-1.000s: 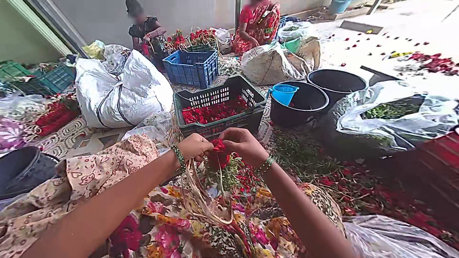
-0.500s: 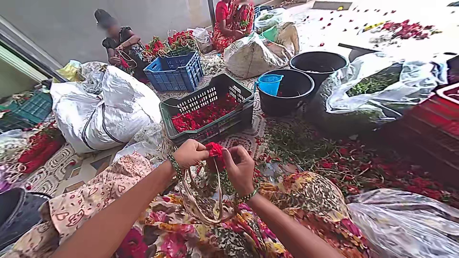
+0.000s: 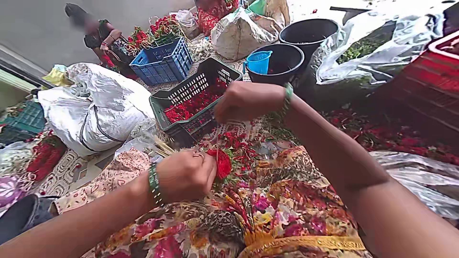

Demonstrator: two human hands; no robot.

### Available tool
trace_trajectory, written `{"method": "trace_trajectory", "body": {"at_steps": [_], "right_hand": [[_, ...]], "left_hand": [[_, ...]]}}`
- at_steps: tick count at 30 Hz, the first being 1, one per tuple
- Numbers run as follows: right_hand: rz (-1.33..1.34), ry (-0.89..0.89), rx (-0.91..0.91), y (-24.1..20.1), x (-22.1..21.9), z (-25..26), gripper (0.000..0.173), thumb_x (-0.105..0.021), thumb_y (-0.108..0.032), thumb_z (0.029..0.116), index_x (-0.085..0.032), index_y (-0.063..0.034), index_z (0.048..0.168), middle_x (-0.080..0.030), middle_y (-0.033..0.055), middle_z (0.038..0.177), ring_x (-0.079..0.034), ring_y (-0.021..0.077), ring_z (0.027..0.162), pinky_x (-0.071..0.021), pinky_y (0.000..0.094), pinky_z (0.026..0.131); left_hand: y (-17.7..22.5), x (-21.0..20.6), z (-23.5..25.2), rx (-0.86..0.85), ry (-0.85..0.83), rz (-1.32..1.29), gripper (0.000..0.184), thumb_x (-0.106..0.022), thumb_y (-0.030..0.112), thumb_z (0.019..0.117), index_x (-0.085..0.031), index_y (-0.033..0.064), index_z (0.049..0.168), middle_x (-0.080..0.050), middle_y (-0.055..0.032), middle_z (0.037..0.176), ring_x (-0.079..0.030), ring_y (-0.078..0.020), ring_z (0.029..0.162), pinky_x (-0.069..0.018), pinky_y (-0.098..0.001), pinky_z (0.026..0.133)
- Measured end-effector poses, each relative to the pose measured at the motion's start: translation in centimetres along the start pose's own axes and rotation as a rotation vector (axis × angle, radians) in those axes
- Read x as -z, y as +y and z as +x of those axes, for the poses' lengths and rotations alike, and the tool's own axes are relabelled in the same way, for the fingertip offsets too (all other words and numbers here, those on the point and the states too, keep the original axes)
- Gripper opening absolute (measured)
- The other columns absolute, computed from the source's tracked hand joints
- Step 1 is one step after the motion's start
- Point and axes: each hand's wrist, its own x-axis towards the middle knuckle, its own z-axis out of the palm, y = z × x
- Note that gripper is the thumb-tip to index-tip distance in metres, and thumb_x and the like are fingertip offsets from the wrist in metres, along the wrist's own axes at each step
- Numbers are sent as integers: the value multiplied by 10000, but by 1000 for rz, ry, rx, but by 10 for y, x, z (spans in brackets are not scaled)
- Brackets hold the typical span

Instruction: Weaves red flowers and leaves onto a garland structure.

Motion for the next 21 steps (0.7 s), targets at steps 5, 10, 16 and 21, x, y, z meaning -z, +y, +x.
{"method": "trace_trajectory", "body": {"at_steps": [5, 10, 16, 21], "right_hand": [[444, 64, 319, 18, -52, 119, 148, -655, -32, 933, -738, 14, 819, -648, 57, 688, -605, 98, 645, -471, 306, 627], [602, -32, 298, -29, -105, 163, 52, -636, 78, 906, -687, 75, 909, -644, 111, 787, -607, 137, 736, -476, 305, 690], [148, -411, -555, 123, -229, 33, 240, -645, -184, 999, -713, 34, 1074, -709, 241, 1042, -688, 400, 1009, -531, 611, 882], [-41, -520, -928, 157, -338, -90, 396, -558, 22, 970, -605, 5, 1362, -552, 284, 1424, -502, 489, 1342, -411, 669, 1047]], "left_hand": [[-24, 61, -2, -25, 23, 203, 249, -400, -109, 969, -605, -79, 831, -502, -122, 667, -445, -227, 478, -302, -346, 399], [-9, 43, -28, 110, -78, -72, 298, -433, 26, 973, -524, 25, 690, -462, -61, 584, -466, -187, 422, -326, -299, 354], [14, 61, -69, 543, -57, -282, 359, -444, 226, 1064, -593, 38, 797, -535, -83, 624, -529, -199, 515, -381, -330, 436], [22, 80, -60, 780, -9, -127, 387, -480, 258, 1038, -612, 51, 739, -531, -67, 593, -520, -192, 496, -342, -335, 427]]}}
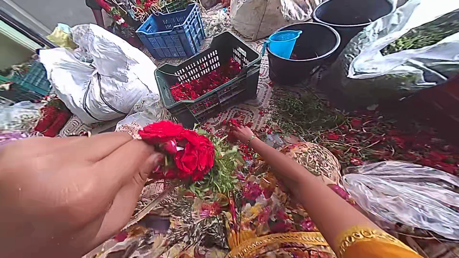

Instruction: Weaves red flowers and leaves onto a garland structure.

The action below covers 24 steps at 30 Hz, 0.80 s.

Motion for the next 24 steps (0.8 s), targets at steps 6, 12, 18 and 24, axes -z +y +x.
{"method": "trace_trajectory", "body": {"at_steps": [6, 12, 18, 24], "right_hand": [[558, 348, -140, 2, 25, -38, 445, -601, -62, 913, -572, 45, 1344, -626, 271, 1302, -607, 413, 1234, -468, 582, 1049], [1300, 850, 555, -57, 145, -140, 168, -581, -95, 890, -719, -107, 985, -711, -35, 1012, -670, 49, 910, -567, 246, 792], [807, 746, 885, -171, 199, -201, 194, -623, -58, 935, -745, -55, 1086, -718, 46, 1035, -701, 83, 924, -605, 267, 831], [680, 777, 694, -185, 180, -191, 155, -656, -41, 913, -725, -36, 1051, -733, 71, 964, -715, 92, 868, -602, 233, 810]], "left_hand": [[-14, 0, 29, 216, -329, -190, 305, -563, 308, 919, -661, 242, 638, -494, 134, 525, -466, 20, 458, -346, -238, 398], [-25, -29, 53, 651, -721, -468, 371, -618, 231, 1032, -736, 115, 700, -631, 26, 630, -537, -77, 587, -410, -351, 586], [-25, -79, 35, 782, -619, -748, 416, -619, 181, 1019, -624, 69, 619, -474, 26, 531, -396, -58, 479, -306, -271, 491], [-21, -101, 12, 858, -612, -1208, 358, -511, 78, 1048, -622, 72, 707, -453, 85, 527, -318, 29, 414, -240, -147, 403]]}}
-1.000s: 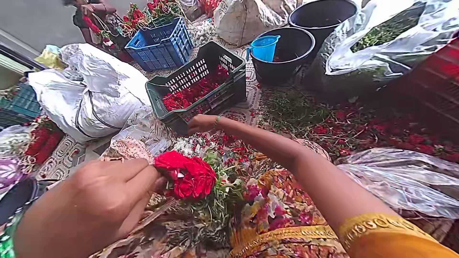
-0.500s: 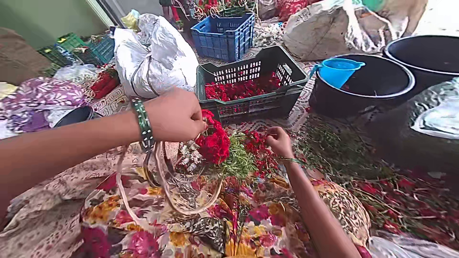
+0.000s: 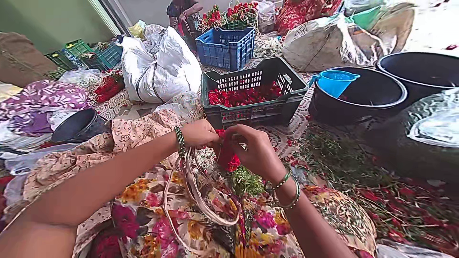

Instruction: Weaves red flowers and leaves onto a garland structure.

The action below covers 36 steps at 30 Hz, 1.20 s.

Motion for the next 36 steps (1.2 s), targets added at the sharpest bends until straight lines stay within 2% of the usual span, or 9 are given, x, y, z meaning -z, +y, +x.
{"method": "trace_trajectory", "body": {"at_steps": [3, 7, 11, 17, 20, 24, 28, 32, 36], "right_hand": [[18, -65, -42, 4, -1, -3, 213, -670, -47, 916, -732, -71, 1118, -745, 47, 992, -712, 79, 877, -594, 233, 817], [59, 14, -10, 13, -7, -9, 351, -735, -57, 886, -677, -57, 1232, -741, 44, 1022, -731, 77, 865, -626, 248, 809], [-236, 496, 89, 0, -40, -46, 338, -673, -285, 937, -651, -37, 709, -613, 56, 647, -586, 99, 587, -478, 233, 542], [-138, 292, -145, -20, -96, -69, 220, -511, -133, 1007, -692, -17, 958, -699, 41, 751, -687, 132, 653, -572, 305, 594], [-111, 173, -128, -41, -41, -64, 249, -448, -110, 1050, -682, -34, 1010, -647, 14, 699, -624, 88, 592, -535, 253, 560], [-275, -172, 46, -38, 58, -31, 228, -519, -173, 1007, -732, -109, 959, -631, -36, 691, -551, 30, 572, -459, 226, 527], [-353, -618, 288, -3, 95, 59, 208, -561, -157, 1012, -754, -110, 954, -683, -10, 767, -624, 86, 681, -513, 325, 638], [-412, -891, 302, 28, 75, 124, 206, -597, -149, 1024, -747, -42, 931, -675, 67, 789, -632, 176, 735, -507, 429, 707], [-295, -822, 534, -37, 10, 164, 149, -644, -128, 980, -751, -35, 935, -669, 58, 818, -621, 150, 766, -479, 366, 723]], "left_hand": [[-14, 3, 6, -130, -71, 124, 268, -619, 119, 1004, -736, 43, 774, -639, 47, 614, -453, 33, 474, -318, -174, 451], [-20, 5, 11, -204, -81, 172, 266, -695, 119, 948, -703, 60, 689, -589, 51, 559, -428, 20, 455, -308, -190, 445], [-15, 6, 13, -172, 2, 202, 291, -680, 141, 971, -708, 60, 693, -601, 44, 590, -468, -1, 508, -355, -220, 503], [-2, -7, 16, -186, 57, 323, 290, -677, 199, 983, -724, 63, 732, -610, 22, 629, -513, -54, 579, -406, -296, 581], [-4, -2, 15, -300, 37, 586, 243, -631, 172, 1010, -773, 18, 887, -700, -73, 778, -632, -162, 740, -492, -415, 719], [-13, 6, 21, -810, -155, 963, 234, -615, 60, 944, -680, -6, 730, -631, -100, 652, -629, -210, 629, -483, -415, 595], [42, -18, -17, -583, -314, 1520, 27, -709, -12, 861, -708, 14, 857, -672, -146, 843, -685, -342, 779, -535, -533, 654], [83, -64, -72, -503, -221, 1843, 155, -602, -118, 871, -673, -27, 769, -608, -138, 728, -643, -296, 639, -485, -425, 522], [86, -56, -64, -907, -180, 1944, 218, -566, -80, 897, -640, -20, 701, -532, -90, 590, -604, -241, 555, -436, -378, 476]]}}
